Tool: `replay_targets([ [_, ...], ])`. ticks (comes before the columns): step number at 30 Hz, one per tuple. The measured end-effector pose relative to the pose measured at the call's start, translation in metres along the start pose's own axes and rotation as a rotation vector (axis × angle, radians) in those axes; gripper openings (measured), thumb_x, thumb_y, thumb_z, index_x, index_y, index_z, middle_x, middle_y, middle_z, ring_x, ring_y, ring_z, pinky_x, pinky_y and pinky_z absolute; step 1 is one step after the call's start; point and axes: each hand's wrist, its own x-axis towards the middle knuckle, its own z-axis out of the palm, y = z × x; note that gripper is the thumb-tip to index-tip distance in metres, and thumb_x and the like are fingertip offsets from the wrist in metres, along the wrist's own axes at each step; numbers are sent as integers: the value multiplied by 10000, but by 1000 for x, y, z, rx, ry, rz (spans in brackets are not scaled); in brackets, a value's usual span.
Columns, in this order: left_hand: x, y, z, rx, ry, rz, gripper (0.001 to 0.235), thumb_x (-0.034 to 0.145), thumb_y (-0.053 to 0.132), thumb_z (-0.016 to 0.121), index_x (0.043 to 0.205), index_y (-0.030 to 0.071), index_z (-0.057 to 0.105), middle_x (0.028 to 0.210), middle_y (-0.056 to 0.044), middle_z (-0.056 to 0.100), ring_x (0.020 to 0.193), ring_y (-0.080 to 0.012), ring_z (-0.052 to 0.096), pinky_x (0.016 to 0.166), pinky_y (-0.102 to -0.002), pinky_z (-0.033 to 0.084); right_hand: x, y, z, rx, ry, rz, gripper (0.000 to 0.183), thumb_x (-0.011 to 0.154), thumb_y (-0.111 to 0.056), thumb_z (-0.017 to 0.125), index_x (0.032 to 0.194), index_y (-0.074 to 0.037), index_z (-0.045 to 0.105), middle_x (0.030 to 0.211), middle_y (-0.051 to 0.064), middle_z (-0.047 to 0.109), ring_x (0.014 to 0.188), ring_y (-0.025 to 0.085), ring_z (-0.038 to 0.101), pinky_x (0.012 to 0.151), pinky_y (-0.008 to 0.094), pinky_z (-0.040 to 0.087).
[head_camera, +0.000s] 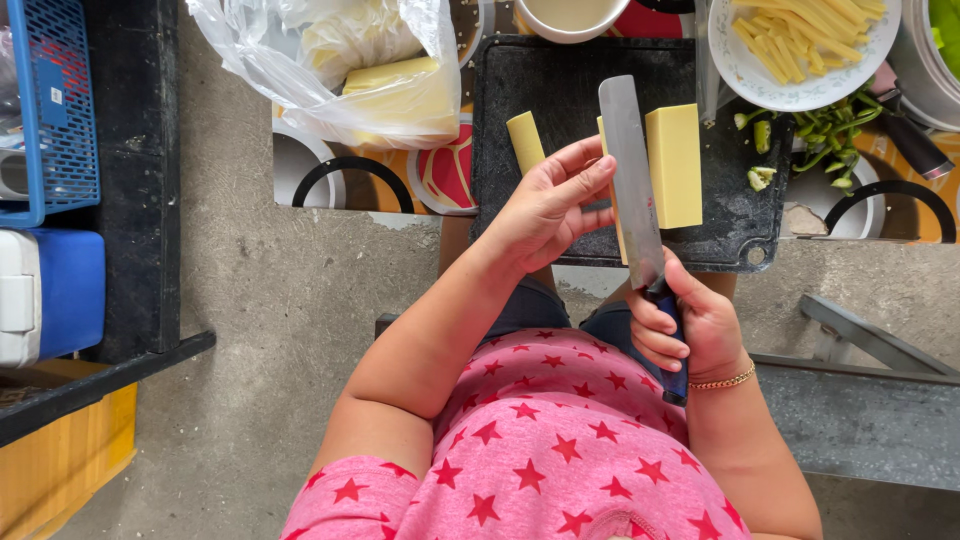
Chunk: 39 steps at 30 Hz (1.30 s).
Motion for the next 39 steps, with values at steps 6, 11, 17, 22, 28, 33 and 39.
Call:
replay_targets([
  [6,2,-4,1,9,-29,35,392,1065,165,660,1422,37,559,1267,-57,649,1142,-146,642,980,-362,550,-3,0,-6,-2,-45,-16,350,1172,-385,390,1455,-192,462,722,51,421,415,118,351,368,274,369],
  [11,0,-1,3,-3,-71,37,378,1088,157,644,1427,37,527,1278,-57,631,1171,-147,628,1005,-363,541,-5,1,-7,18,-45,-6,395,1141,-380,394,1501,-223,440,706,58,424,404,116,351,355,273,375],
  [17,-4,0,10,66,25,53,357,1017,168,688,1351,82,597,1208,-20,653,1095,-108,648,917,-324,577,-6,1,-5,47,-96,-38,385,1165,-366,397,1512,-208,447,720,60,427,422,118,363,378,274,385],
  [22,2,5,16,459,246,139,301,967,248,752,1194,53,713,1045,-22,717,940,-92,710,736,-265,623,-12,-4,4,-234,98,-263,328,1147,-372,432,1411,-181,469,748,66,451,454,139,423,410,292,430],
  [28,-5,19,24,964,147,139,406,897,254,790,1226,73,635,879,-14,757,759,-71,688,622,-223,567,-27,-9,15,-768,455,-361,264,1088,-241,466,1325,-124,453,743,59,493,478,129,490,448,285,463],
  [33,8,25,28,1200,96,203,328,948,236,773,1210,85,649,901,-22,775,816,-121,764,695,-269,604,-23,-3,15,-920,570,-360,176,1081,-159,496,1231,-75,457,723,44,502,470,121,492,437,279,450],
  [39,16,37,25,1858,206,492,379,924,254,774,1258,113,663,1045,-65,738,985,-306,675,809,-393,548,-7,1,24,-1291,785,-274,172,1040,-168,565,1148,-51,500,680,91,560,493,161,549,448,329,462],
])
